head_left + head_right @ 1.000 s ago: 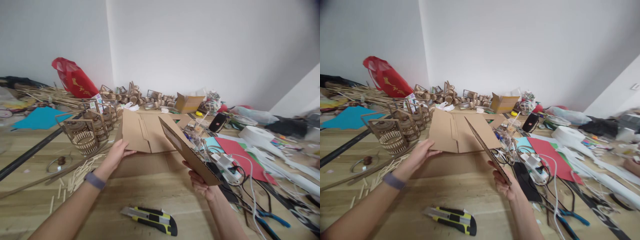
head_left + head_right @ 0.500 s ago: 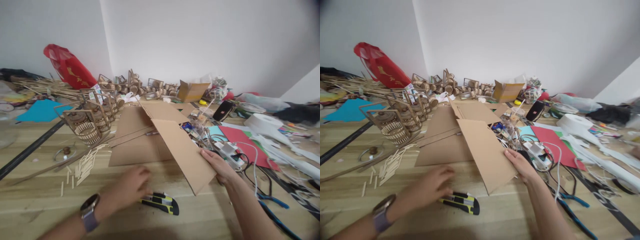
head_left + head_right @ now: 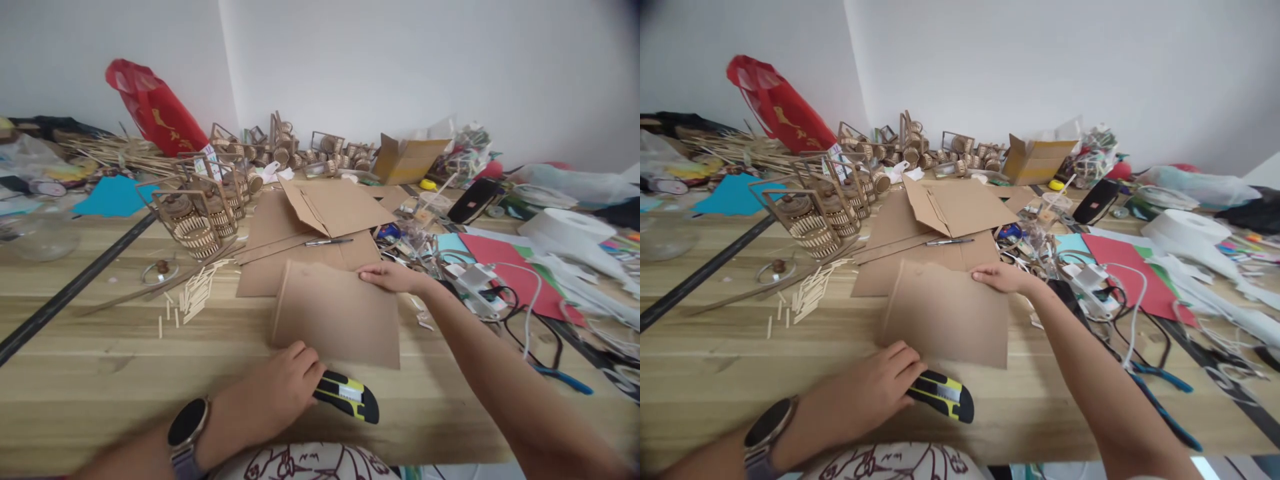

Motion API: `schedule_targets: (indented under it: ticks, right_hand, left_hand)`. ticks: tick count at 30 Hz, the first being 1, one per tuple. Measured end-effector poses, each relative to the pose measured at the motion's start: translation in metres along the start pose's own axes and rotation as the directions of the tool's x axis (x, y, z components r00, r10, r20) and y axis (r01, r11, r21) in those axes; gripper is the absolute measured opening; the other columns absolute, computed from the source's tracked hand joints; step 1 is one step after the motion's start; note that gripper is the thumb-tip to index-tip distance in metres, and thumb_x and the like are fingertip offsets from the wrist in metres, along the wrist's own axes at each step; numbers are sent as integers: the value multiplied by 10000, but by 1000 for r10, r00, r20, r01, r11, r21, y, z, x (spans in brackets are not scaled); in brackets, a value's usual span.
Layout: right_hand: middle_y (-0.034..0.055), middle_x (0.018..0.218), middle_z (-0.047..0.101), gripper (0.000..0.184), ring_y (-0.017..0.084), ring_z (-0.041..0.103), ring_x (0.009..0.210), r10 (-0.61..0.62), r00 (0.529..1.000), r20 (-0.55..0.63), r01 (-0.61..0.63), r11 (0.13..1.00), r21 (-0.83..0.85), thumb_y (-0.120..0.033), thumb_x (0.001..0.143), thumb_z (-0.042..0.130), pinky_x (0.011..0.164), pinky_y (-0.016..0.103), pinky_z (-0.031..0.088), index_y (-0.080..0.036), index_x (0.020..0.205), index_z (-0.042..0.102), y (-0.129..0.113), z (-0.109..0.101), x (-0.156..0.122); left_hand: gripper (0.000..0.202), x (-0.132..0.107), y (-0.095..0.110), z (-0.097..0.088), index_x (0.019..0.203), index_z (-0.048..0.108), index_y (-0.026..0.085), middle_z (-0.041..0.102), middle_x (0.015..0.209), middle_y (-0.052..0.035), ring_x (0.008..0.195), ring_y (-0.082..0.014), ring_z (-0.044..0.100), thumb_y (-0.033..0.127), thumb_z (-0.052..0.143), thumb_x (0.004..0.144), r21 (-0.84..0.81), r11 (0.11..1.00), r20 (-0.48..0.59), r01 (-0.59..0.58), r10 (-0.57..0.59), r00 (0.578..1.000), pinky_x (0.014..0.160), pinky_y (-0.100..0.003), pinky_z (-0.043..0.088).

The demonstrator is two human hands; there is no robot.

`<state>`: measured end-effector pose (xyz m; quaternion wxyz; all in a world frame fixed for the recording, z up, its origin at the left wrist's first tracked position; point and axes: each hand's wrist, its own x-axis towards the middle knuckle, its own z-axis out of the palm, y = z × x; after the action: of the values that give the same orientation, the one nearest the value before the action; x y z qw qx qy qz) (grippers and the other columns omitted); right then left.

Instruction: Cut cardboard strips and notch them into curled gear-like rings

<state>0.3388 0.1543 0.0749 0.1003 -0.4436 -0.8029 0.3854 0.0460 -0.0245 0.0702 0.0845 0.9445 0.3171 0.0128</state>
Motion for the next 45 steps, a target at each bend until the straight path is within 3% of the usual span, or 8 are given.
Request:
schedule_targets:
  ticks: [9,14,18,23,29,35,39,45]
  right_hand:
    - [149,1281,635,392,290,559,1193,-204,973,-110,174,957,-234,-441,921,522,1050,491,381,-214,1199,679,-34,47,-3]
    - [132,1276,658,624,306,622,1145,-219,965,145,253,924,-286,-478,793,717,949,400,477,-228,1344,564,-71,76,-46]
    - [115,1157,708,421,276,671,1031,-132,991,-21,116,923,-367,-284,852,629,852,359,503,-225,1266,583,-68,97,-53]
    - [83,1061,735,394,233,700,887,-83,975,-207,-9,914,-406,-305,878,558,751,308,507,-222,1263,561,-35,73,-36]
    - [129,1162,690,437,268,649,1027,-110,946,-305,-55,873,-485,-317,860,567,862,352,478,-164,1269,570,1,43,5]
    - [130,1173,660,436,300,600,1044,-133,926,-353,-98,819,-566,-329,868,567,897,424,433,-213,1287,593,17,51,30]
    - [164,1317,579,424,351,523,1157,-159,899,-408,-131,790,-599,-349,912,510,962,520,382,-202,1302,584,11,63,16]
    - [138,1196,648,360,311,572,1089,-214,903,-372,-51,807,-589,-406,953,471,941,484,457,-216,1196,656,-9,94,-33]
  left_hand:
    - [246,14,-7,-1,1112,586,130,617,1063,-92,954,-253,558,242,651,902,28,993,-13,113,-113,994,791,-362,503]
    - [176,28,-17,2,1090,585,115,612,1038,-99,919,-254,570,188,578,930,82,984,-96,160,-152,984,759,-372,526]
    - [268,37,-22,5,1225,540,105,621,1127,-135,1062,-277,570,157,486,968,168,972,-266,162,-114,957,899,-414,505]
    - [432,27,-39,14,1378,450,129,537,1352,-185,1317,-338,434,302,492,984,124,962,-471,242,-158,868,1082,-549,374]
    - [553,1,-62,44,1338,538,139,433,1473,-225,1396,-417,339,433,644,883,31,914,-279,404,-380,882,1068,-581,389]
    - [590,-13,-62,58,1406,487,151,428,1490,-218,1374,-375,396,483,560,924,-31,892,-179,451,-449,876,1069,-531,398]
    - [569,-13,-51,59,1370,514,109,475,1451,-234,1312,-369,467,463,561,927,56,871,-196,488,-469,861,1052,-499,410]
    - [524,-15,-36,43,1299,571,109,545,1362,-243,1162,-373,564,423,637,886,59,820,-99,569,-562,821,896,-464,494]
